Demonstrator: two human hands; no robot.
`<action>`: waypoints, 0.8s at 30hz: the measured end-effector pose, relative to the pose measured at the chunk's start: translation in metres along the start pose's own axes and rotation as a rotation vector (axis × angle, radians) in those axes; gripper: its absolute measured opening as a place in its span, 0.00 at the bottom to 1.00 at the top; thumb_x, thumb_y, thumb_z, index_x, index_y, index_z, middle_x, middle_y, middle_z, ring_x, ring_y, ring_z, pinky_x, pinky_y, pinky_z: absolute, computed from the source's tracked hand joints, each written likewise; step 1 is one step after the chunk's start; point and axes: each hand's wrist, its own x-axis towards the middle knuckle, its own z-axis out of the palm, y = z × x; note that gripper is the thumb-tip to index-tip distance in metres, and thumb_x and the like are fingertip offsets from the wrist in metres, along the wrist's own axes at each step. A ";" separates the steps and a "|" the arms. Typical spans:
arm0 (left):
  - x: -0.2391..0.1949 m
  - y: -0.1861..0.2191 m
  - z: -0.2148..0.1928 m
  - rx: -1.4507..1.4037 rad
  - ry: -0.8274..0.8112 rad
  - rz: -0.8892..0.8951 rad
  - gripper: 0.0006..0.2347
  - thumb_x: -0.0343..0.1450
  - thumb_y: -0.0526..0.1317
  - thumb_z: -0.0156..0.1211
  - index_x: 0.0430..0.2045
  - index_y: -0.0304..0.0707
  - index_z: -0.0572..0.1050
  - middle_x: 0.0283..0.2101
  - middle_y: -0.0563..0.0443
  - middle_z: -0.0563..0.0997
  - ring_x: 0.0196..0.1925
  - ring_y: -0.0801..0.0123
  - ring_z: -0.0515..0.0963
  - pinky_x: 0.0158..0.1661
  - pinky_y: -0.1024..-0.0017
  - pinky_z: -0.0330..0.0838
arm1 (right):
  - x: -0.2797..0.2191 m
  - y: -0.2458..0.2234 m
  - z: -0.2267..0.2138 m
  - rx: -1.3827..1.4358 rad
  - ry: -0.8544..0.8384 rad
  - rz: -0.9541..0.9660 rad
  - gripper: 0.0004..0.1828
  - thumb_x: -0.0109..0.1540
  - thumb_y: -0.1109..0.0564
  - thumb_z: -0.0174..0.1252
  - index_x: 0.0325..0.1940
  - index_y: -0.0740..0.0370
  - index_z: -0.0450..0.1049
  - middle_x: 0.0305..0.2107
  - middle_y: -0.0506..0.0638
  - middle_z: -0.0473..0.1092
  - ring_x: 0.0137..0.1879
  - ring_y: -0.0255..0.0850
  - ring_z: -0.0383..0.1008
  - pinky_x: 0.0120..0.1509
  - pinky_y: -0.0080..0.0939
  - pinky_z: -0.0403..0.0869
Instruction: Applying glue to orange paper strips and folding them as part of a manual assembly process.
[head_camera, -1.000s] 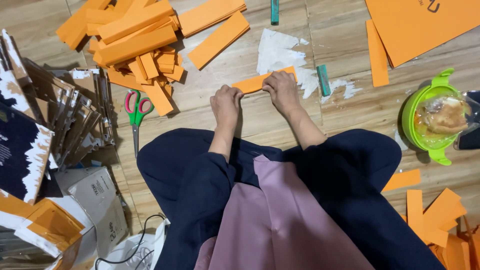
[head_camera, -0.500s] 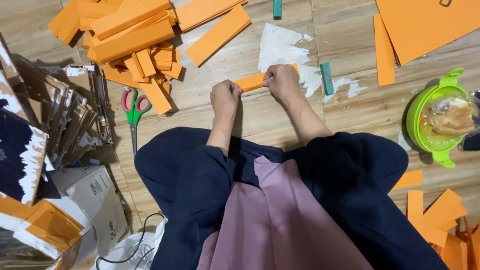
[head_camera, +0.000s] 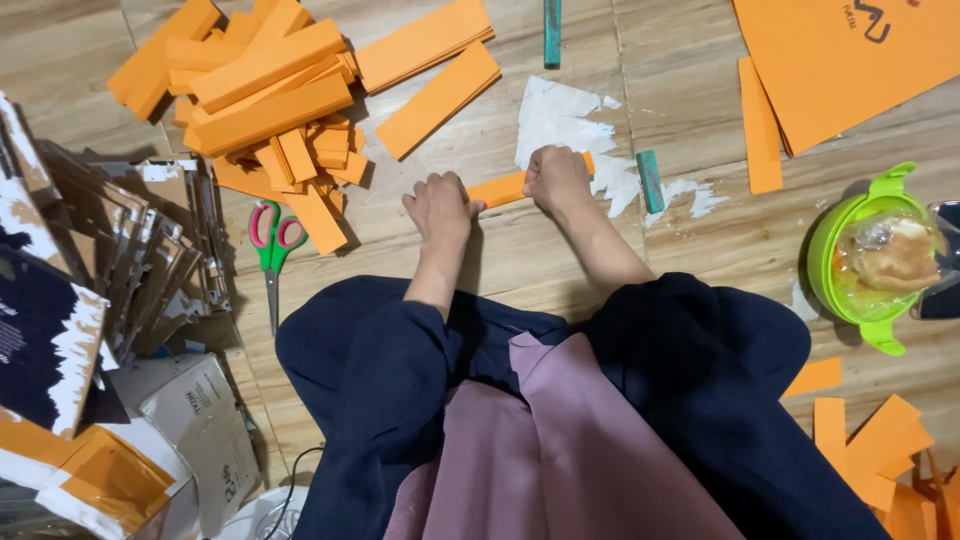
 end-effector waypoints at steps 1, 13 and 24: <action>-0.015 0.009 -0.010 0.001 0.007 0.002 0.13 0.53 0.48 0.69 0.17 0.47 0.71 0.30 0.52 0.71 0.39 0.55 0.72 0.42 0.59 0.57 | -0.001 0.000 -0.001 0.001 0.006 -0.004 0.09 0.43 0.53 0.69 0.20 0.55 0.75 0.17 0.54 0.70 0.33 0.60 0.72 0.41 0.51 0.71; -0.064 0.043 0.029 0.261 0.052 0.671 0.35 0.63 0.65 0.40 0.63 0.61 0.38 0.67 0.56 0.33 0.66 0.42 0.27 0.57 0.35 0.28 | -0.061 0.020 -0.058 -0.106 0.138 -0.341 0.06 0.49 0.54 0.63 0.27 0.54 0.73 0.27 0.51 0.69 0.43 0.52 0.67 0.50 0.48 0.65; -0.063 0.055 0.033 0.228 0.048 0.562 0.34 0.63 0.67 0.38 0.62 0.63 0.37 0.67 0.57 0.31 0.67 0.43 0.28 0.58 0.35 0.27 | -0.047 0.051 -0.042 0.081 0.232 -0.135 0.03 0.54 0.53 0.62 0.28 0.51 0.74 0.25 0.48 0.68 0.41 0.47 0.69 0.46 0.45 0.69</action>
